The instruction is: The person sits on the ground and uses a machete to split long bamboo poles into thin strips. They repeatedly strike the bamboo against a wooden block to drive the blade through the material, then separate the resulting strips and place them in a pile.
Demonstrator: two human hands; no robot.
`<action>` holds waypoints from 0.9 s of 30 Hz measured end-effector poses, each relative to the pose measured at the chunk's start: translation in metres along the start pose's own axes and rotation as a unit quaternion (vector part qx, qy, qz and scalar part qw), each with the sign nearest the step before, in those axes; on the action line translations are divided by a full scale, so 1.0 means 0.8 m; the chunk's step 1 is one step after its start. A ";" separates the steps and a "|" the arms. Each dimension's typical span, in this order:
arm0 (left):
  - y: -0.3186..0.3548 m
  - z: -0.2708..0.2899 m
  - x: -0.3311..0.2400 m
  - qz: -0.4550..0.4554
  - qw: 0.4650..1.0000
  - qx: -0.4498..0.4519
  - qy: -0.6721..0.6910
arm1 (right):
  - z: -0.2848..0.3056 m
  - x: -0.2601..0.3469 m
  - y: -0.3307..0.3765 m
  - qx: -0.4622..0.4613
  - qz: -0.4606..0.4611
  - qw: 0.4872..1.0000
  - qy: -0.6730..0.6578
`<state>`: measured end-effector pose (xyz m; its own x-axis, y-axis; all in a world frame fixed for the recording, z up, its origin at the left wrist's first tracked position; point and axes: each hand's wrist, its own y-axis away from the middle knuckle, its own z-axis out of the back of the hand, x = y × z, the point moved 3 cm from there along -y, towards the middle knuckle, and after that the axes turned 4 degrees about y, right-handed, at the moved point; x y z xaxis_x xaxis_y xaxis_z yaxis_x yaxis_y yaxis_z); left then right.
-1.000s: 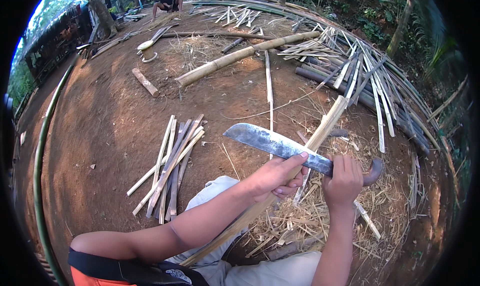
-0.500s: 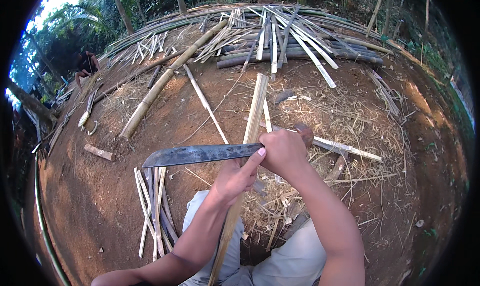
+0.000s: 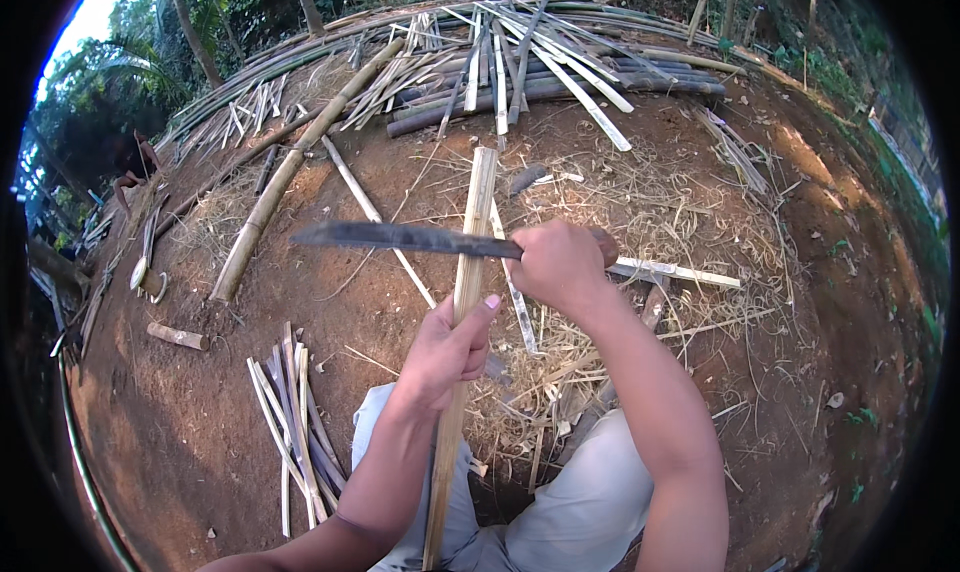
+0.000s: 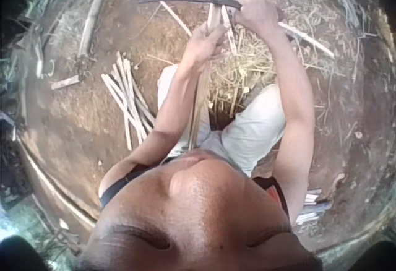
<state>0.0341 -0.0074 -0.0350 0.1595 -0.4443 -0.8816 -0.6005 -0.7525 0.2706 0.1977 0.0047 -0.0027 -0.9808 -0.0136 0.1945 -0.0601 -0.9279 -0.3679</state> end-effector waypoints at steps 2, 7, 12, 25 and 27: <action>-0.004 0.003 0.005 -0.010 0.999 0.031 -0.017 | -0.017 0.003 0.004 -0.007 0.102 0.995 0.010; -0.014 -0.009 0.019 -0.062 0.997 -0.025 -0.043 | -0.010 -0.047 -0.035 -0.010 -0.098 0.995 -0.028; -0.009 0.000 0.014 -0.014 1.000 -0.017 -0.016 | -0.022 -0.030 -0.015 -0.075 0.070 0.995 0.018; -0.025 -0.012 0.008 -0.066 0.996 -0.025 -0.056 | 0.004 -0.056 -0.055 -0.075 -0.140 0.987 0.004; -0.012 -0.006 0.006 -0.011 1.000 -0.020 -0.008 | -0.001 -0.036 -0.032 -0.049 -0.070 0.996 0.018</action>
<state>0.0440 -0.0045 -0.0401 0.1593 -0.4204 -0.8932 -0.5647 -0.7810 0.2668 0.2275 0.0292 0.0004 -0.9677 0.1280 0.2171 -0.2122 -0.8787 -0.4276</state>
